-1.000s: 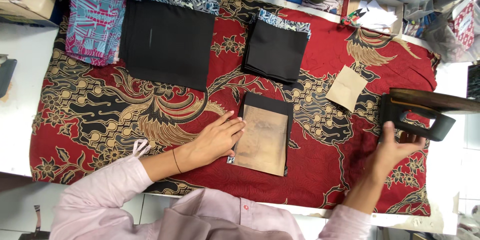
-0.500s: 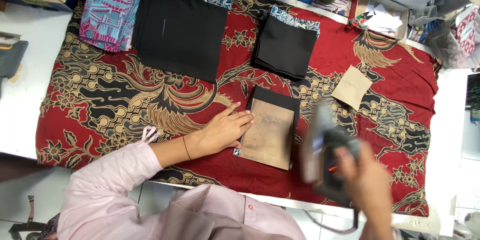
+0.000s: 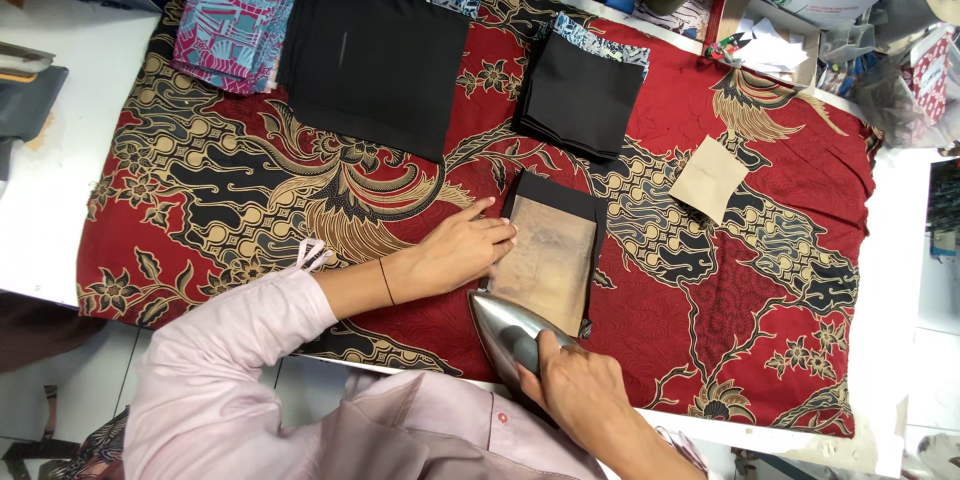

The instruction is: The person irons small black fabric pieces on a patterned red tablecloth using a steam iron and a protective paper sheet. They repeatedly place the paper over each piece, iron it, then remove the paper and stack the finished piece before moving to the next one.

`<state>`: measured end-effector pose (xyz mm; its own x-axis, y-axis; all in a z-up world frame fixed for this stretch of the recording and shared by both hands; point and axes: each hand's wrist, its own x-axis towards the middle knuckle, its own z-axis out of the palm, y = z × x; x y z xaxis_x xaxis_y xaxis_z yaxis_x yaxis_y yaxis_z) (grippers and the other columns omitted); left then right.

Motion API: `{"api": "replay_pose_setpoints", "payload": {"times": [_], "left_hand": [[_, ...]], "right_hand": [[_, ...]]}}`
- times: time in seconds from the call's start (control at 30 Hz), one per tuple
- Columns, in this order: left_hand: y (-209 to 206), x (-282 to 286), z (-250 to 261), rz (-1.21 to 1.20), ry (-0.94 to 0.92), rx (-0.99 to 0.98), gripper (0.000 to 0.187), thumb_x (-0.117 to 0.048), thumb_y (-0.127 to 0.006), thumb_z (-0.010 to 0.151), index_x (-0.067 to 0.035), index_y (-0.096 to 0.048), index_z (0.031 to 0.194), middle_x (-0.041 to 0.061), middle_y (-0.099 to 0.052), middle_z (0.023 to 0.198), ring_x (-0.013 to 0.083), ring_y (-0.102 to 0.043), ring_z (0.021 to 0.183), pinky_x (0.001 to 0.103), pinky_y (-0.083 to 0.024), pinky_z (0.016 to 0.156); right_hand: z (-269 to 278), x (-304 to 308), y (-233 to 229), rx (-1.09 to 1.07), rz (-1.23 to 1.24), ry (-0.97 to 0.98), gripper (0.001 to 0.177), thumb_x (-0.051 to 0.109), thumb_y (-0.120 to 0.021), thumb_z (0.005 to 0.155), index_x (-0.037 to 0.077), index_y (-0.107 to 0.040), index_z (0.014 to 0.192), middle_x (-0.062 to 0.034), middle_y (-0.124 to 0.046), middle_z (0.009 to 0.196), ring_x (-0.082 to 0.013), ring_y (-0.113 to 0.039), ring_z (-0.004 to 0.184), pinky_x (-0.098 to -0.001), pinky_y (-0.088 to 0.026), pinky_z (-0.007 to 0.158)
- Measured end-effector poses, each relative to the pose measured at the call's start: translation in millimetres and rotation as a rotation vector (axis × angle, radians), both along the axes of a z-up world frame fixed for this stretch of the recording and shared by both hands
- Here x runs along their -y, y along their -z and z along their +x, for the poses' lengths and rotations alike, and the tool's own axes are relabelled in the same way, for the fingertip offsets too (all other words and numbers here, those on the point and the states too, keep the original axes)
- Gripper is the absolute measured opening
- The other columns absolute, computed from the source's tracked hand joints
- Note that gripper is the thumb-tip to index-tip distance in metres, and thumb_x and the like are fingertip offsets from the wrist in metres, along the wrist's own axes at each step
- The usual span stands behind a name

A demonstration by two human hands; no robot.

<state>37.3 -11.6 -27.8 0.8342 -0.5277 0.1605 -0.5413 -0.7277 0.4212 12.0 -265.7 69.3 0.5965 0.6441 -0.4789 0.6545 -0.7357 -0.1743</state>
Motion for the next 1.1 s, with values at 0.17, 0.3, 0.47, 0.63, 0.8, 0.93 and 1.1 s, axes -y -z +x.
{"api": "replay_pose_setpoints", "payload": {"times": [0.17,0.3,0.47,0.63,0.8,0.93,1.1], "left_hand": [[9,-7,17,-0.041,0.013,0.09,0.034,-0.004,-0.065,0.081,-0.01,-0.075,0.113,0.005,-0.071,0.122,0.0205,-0.066,0.114,0.049,-0.032,0.12],[2,-9,31,-0.009,0.061,0.066,0.024,-0.005,-0.064,0.081,-0.016,-0.079,0.096,0.0,-0.074,0.115,0.0165,-0.069,0.103,0.049,-0.033,0.115],[-8,-11,50,-0.069,0.156,0.063,0.02,-0.009,-0.067,0.085,-0.016,-0.078,0.1,0.0,-0.072,0.103,0.0171,-0.067,0.102,0.045,-0.037,0.112],[-16,-16,78,-0.01,0.287,0.049,0.027,-0.007,-0.066,0.073,-0.014,-0.078,0.096,-0.002,-0.07,0.102,0.0191,-0.062,0.106,0.048,-0.032,0.11],[-16,-16,106,0.149,0.334,0.212,0.013,-0.007,-0.066,0.078,-0.014,-0.077,0.082,-0.002,-0.066,0.096,0.0177,-0.062,0.109,0.051,-0.025,0.123],[-10,-10,122,0.224,0.392,0.207,0.01,-0.009,-0.067,0.075,-0.013,-0.074,0.07,0.0,-0.065,0.093,0.0196,-0.062,0.104,0.053,-0.024,0.123],[-8,-1,135,0.178,0.387,0.295,0.01,-0.013,-0.069,0.075,-0.013,-0.073,0.066,0.003,-0.065,0.097,0.0211,-0.061,0.104,0.051,-0.027,0.122]], "right_hand": [[0,-13,3,0.045,0.083,0.063,0.042,0.043,-0.064,0.092,0.002,-0.057,0.091,-0.0172,-0.069,0.059,-0.036,-0.07,0.054,-0.0472,-0.054,0.047],[6,-30,1,0.072,0.094,0.123,0.04,0.042,-0.062,0.094,0.002,-0.055,0.089,-0.0163,-0.067,0.057,-0.035,-0.069,0.05,-0.0462,-0.054,0.045],[20,-43,-2,0.078,0.101,0.196,0.039,0.04,-0.06,0.096,0.003,-0.054,0.089,-0.0155,-0.067,0.056,-0.0355,-0.069,0.05,-0.0466,-0.053,0.046],[29,-47,-1,0.068,0.091,0.244,0.038,0.04,-0.059,0.096,0.003,-0.052,0.09,-0.0161,-0.068,0.057,-0.0365,-0.069,0.052,-0.0474,-0.054,0.047],[33,-48,3,0.053,0.059,0.254,0.04,0.042,-0.059,0.095,0.003,-0.052,0.093,-0.0181,-0.069,0.059,-0.0378,-0.07,0.054,-0.0494,-0.054,0.048],[41,-54,7,0.069,0.076,0.272,0.041,0.042,-0.059,0.095,0.002,-0.053,0.093,-0.0187,-0.069,0.06,-0.039,-0.071,0.055,-0.0505,-0.054,0.049],[55,-61,8,0.07,0.057,0.291,0.042,0.044,-0.058,0.096,0.002,-0.053,0.094,-0.0193,-0.069,0.06,-0.0392,-0.071,0.056,-0.0505,-0.054,0.05]]}}
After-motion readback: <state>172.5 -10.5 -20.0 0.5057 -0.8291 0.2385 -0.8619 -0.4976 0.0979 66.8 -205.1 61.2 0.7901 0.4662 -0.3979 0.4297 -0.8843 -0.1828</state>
